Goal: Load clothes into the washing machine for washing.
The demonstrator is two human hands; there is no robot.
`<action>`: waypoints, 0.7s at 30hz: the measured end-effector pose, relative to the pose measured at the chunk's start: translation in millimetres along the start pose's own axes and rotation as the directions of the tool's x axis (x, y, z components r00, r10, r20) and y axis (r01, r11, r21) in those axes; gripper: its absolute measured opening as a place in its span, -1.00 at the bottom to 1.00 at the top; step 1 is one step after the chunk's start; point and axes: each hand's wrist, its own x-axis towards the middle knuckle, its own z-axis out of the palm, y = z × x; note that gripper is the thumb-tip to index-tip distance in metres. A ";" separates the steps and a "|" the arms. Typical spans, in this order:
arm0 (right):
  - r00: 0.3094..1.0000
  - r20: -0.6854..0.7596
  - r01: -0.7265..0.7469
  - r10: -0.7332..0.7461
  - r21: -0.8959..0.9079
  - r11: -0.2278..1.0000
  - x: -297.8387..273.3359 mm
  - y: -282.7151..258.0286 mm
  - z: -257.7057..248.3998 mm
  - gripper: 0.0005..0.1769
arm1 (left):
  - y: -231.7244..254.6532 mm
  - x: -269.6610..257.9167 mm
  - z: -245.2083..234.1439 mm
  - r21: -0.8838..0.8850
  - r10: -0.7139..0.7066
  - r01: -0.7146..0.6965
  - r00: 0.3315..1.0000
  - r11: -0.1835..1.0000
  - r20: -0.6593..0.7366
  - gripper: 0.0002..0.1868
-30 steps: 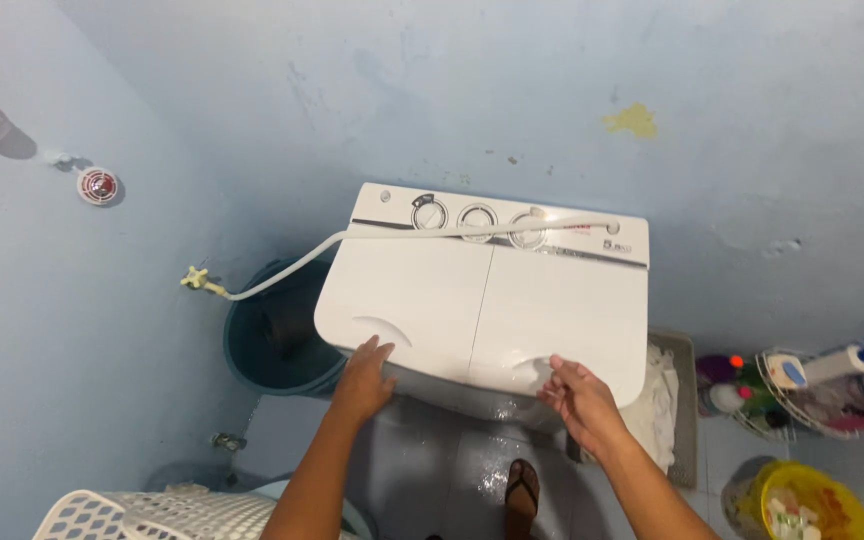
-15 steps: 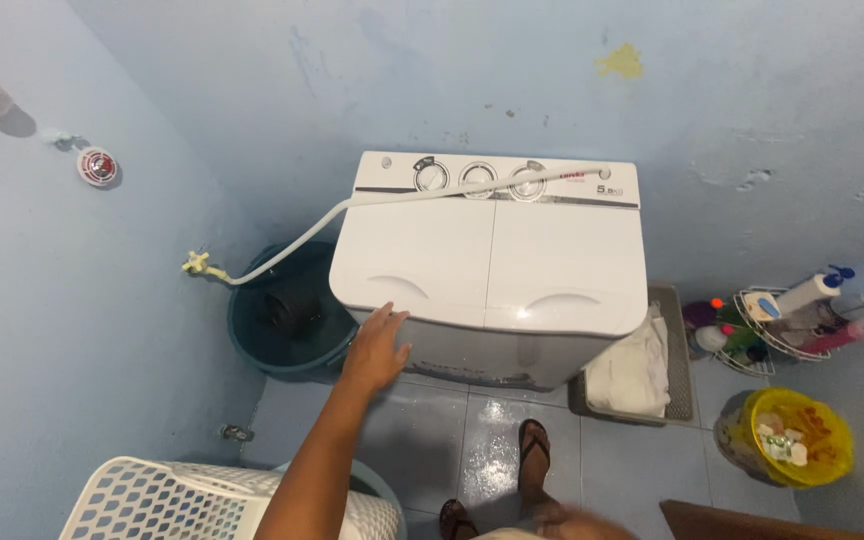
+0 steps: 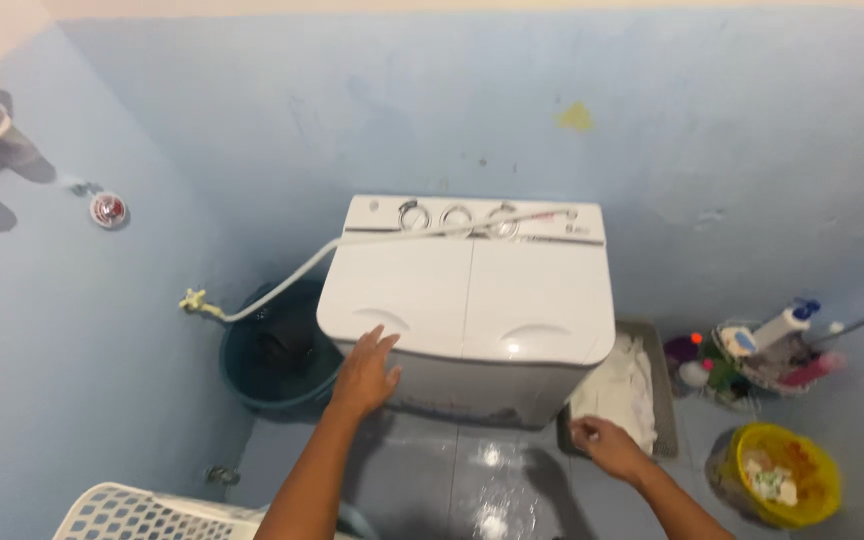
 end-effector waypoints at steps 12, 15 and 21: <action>0.958 -0.203 0.190 -0.203 -0.083 0.978 21.8 -95.0 -176.7 -0.47 | 62.7 -7.3 17.6 -0.021 -0.189 0.188 0.980 0.982 -0.060 -0.34; 0.956 -0.210 0.182 -0.207 -0.133 0.974 16.3 -129.4 -195.6 -0.42 | 76.0 -12.5 21.7 0.032 -0.230 0.231 0.972 0.972 -0.038 -0.33; 0.975 -0.156 0.141 -0.159 -0.118 0.983 -12.3 -189.0 -198.5 -0.39 | 103.8 -20.1 5.6 0.101 -0.299 0.294 0.953 0.951 0.042 -0.31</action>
